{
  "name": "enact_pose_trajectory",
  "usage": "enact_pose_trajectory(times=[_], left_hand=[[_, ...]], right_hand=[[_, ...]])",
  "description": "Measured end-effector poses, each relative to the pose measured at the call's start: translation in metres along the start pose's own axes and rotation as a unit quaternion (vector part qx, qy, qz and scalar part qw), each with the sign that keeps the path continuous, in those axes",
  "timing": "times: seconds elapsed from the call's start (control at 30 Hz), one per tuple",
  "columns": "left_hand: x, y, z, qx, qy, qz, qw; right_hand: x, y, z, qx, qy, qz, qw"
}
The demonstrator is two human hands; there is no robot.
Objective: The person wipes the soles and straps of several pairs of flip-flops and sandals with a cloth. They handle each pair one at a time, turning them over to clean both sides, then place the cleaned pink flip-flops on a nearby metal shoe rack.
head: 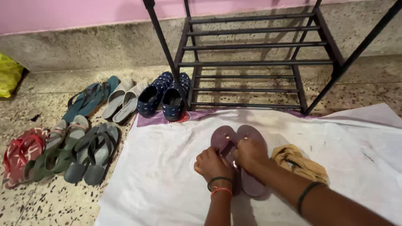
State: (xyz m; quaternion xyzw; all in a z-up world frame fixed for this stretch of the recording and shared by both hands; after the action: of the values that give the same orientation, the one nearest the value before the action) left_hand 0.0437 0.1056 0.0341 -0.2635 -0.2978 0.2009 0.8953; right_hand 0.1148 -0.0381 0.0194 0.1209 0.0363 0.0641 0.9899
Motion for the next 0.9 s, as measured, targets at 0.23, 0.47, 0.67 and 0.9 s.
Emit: enact_pose_trajectory(times=[0.23, 0.47, 0.67, 0.9], left_hand=[[0.034, -0.078, 0.012, -0.050, -0.024, -0.129, 0.990], [0.061, -0.165, 0.014, -0.082, 0.063, -0.286, 0.953], [0.059, -0.218, 0.008, 0.068, 0.190, -0.415, 0.887], [0.099, -0.258, 0.073, 0.103, 0.191, -0.457, 0.862]], right_hand=[[0.007, -0.025, 0.089, -0.026, -0.024, -0.017, 0.999], [0.005, -0.059, 0.177, -0.021, -0.092, 0.025, 0.995], [-0.002, -0.079, 0.187, -0.053, 0.006, -0.074, 0.996], [-0.011, -0.048, 0.265, -0.009, -0.057, -0.021, 0.998]])
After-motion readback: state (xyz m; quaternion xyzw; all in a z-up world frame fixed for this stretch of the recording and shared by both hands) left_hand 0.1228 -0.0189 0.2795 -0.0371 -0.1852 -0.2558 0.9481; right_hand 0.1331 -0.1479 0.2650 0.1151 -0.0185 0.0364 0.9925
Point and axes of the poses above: each hand's wrist, its own x-axis towards the middle knuckle, its own z-axis out of the back of the hand, y = z × x, the point moved 10 cm from there along x, towards the middle knuckle, and after that the axes turned 9 degrees about -y, right-handed, at the moved point
